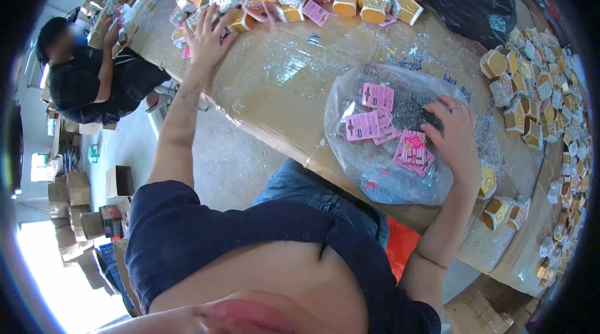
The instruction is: Attaching labels to foam cubes using plastic fasteners and organizing them on a workbench.
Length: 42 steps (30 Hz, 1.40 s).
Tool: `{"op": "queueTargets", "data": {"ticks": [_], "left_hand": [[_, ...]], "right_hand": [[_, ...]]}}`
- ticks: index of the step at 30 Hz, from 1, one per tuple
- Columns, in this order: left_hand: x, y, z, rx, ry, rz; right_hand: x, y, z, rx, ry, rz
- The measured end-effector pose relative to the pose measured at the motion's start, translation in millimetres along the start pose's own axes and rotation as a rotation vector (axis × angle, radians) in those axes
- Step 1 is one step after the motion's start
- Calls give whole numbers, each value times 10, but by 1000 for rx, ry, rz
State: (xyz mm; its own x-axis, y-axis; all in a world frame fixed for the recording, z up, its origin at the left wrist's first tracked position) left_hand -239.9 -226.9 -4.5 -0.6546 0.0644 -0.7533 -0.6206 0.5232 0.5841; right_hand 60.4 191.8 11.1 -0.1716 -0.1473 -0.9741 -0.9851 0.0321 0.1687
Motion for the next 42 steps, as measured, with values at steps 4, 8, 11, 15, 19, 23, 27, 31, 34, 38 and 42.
{"op": "queueTargets", "data": {"ticks": [4, 8, 11, 15, 19, 23, 27, 31, 34, 38, 42], "left_hand": [[294, 150, -334, 146, -119, 36], [627, 292, -652, 203, -237, -50], [781, 416, -820, 198, -138, -158], [883, 475, -989, 172, 367, -376], [609, 156, -1152, -180, -137, -297], [324, -413, -1404, -590, -123, 92], [1215, -752, -1807, -1174, -601, -85], [1749, -187, -2221, -833, -660, 38], [2190, 32, -2605, -780, -1001, -51], [2015, 103, -2540, -990, -521, -237], [642, 780, -785, -421, -213, 151]], "right_hand": [[31, 21, -12, 19, 2, -23], [37, 66, -59, 22, -21, -24], [52, 99, -81, 28, -7, -43], [54, 111, -94, 26, 29, -50], [57, 104, -87, 28, 13, -54], [60, 96, -80, 38, -8, -49], [61, 99, -89, 29, -2, -51], [43, 102, -79, 33, 18, -41], [35, 101, -71, 34, 21, -30], [10, 85, -78, 16, 6, 6], [30, 70, -46, 22, 16, -3]]}}
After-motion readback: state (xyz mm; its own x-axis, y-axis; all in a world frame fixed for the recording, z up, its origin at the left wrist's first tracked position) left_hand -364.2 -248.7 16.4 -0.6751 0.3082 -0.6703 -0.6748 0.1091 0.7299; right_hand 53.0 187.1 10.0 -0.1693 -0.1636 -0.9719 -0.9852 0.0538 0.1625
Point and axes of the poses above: each hand's wrist, its own y-axis towards the middle knuckle, its own x-axis out of the palm, z = x × y, the point moved 10 cm from there along y, towards the middle knuckle, and after that the axes turned 6 degrees about -y, right-handed, at the moved point
